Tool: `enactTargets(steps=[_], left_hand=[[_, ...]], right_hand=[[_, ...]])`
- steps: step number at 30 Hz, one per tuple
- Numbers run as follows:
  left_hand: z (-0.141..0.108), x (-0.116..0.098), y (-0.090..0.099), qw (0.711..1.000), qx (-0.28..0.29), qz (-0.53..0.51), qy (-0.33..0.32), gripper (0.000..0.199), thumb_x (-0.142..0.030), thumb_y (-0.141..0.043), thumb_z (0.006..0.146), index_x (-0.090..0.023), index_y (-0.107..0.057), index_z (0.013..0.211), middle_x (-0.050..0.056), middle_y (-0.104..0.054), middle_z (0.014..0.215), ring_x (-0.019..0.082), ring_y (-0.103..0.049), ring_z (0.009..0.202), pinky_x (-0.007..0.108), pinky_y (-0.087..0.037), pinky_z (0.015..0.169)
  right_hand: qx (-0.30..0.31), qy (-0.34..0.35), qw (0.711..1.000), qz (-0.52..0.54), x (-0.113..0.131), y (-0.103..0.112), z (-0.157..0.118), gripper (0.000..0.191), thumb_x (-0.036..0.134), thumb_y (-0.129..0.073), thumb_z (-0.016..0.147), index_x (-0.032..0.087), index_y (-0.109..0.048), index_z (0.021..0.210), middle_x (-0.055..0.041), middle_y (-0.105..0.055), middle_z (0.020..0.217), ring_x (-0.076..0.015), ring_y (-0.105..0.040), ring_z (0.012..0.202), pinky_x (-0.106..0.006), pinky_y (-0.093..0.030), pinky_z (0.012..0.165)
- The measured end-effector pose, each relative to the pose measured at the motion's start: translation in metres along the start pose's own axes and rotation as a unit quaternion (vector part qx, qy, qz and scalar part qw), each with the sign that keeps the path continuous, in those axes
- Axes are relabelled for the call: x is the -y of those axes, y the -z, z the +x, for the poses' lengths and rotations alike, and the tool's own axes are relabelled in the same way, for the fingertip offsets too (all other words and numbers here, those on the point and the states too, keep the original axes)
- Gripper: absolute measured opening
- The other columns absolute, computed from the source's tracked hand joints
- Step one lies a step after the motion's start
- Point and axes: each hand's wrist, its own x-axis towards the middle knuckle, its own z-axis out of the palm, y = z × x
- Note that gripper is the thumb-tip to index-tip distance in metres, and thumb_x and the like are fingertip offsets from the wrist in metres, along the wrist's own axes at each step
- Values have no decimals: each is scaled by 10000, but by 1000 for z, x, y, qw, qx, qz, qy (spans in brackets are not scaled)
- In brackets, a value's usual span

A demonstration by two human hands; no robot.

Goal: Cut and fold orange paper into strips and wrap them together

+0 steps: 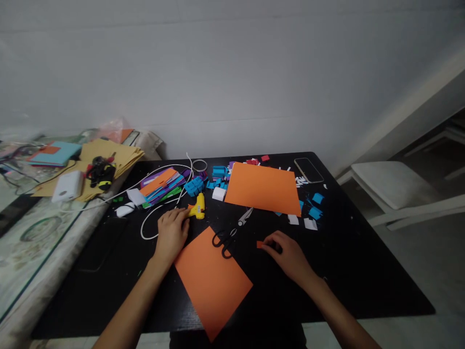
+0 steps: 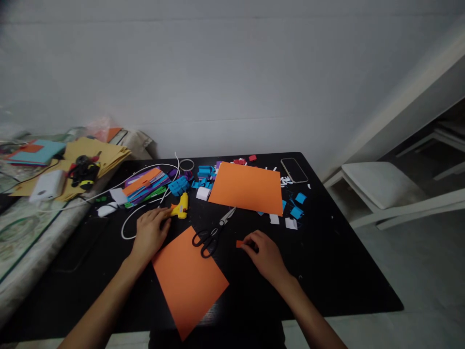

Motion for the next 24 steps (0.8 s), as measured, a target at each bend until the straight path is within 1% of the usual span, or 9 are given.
enactTargets(steps=[4,8,13,19,21,24], left_hand=[[12,3,-3,999,28,-19,-20,315,-234,-476,1004,-203,-725,1195,129,-780,1154,320,-698,1054,488,-506,956],[20,12,1,997,50,-35,-41,319,-238,-481,992,-210,-726,1195,129,-781,1109,303,-710,978,444,-531,892],[30,25,7,993,75,-56,-72,330,-243,-472,990,-219,-735,1187,135,-764,1126,302,-696,992,433,-543,884],[42,37,9,985,103,-86,-107,325,-276,-463,1001,-237,-739,1169,115,-762,1139,277,-692,1026,418,-549,928],[43,39,9,984,107,-90,-113,325,-279,-461,998,-239,-739,1161,110,-763,1156,272,-691,1042,414,-552,938],[43,37,11,985,103,-80,-110,299,-273,-497,964,-231,-741,1131,115,-765,1126,281,-695,1028,425,-557,936]], right_hand=[[-7,-2,1000,2,-1,-1,-1,88,281,-648,926,237,-705,875,-47,-707,954,-237,-689,922,-364,-514,829],[-15,1,1000,11,-2,-2,-2,89,307,-664,929,241,-707,887,-45,-707,948,-236,-689,919,-358,-517,823],[-9,0,1000,8,-3,-3,0,89,301,-668,922,242,-718,879,-41,-712,936,-229,-686,886,-353,-519,795],[-7,-3,1000,2,-2,-2,0,101,302,-687,928,251,-758,979,-41,-707,954,-226,-677,889,-344,-505,786],[-3,-3,1000,-2,-1,-2,-1,91,287,-674,937,245,-754,944,-41,-706,957,-220,-669,873,-342,-498,784],[-4,-2,1000,-9,0,-1,-1,100,267,-662,936,235,-730,869,-38,-704,939,-211,-653,835,-336,-491,770]])
